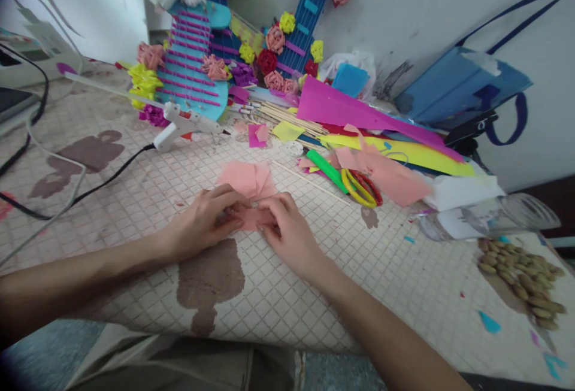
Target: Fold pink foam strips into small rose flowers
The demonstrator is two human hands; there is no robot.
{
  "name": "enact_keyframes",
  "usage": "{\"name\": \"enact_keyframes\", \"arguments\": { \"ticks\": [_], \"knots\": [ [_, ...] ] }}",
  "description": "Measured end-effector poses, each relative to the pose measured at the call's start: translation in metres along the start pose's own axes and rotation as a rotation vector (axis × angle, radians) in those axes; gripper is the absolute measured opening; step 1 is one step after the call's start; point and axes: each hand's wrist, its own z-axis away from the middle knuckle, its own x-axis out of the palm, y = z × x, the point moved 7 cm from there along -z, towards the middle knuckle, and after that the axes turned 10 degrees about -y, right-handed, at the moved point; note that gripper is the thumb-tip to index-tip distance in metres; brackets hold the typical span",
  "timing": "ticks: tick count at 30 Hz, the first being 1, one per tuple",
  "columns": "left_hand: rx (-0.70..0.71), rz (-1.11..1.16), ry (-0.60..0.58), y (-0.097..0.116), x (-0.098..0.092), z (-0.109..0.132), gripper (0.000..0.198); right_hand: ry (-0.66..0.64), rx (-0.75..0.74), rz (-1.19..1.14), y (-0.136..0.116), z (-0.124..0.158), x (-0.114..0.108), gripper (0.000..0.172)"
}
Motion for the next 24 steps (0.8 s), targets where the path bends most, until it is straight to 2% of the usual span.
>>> {"name": "enact_keyframes", "arguments": {
  "ticks": [3, 10, 17, 24],
  "knots": [
    [0.036, -0.017, -0.028, 0.001, 0.000, 0.000, 0.016, -0.073, -0.034, 0.011, -0.004, 0.000, 0.002, 0.023],
    [0.038, -0.049, -0.019, 0.001, 0.001, 0.000, 0.014, -0.114, -0.191, 0.208, -0.013, 0.002, -0.002, 0.015],
    [0.038, -0.040, -0.009, 0.000, 0.001, 0.000, 0.013, -0.139, -0.301, 0.350, -0.020, 0.005, 0.001, 0.026],
    [0.034, -0.055, -0.017, 0.001, 0.001, 0.000, 0.014, -0.122, -0.336, 0.422, -0.020, 0.006, 0.000, 0.020]
  ]
}}
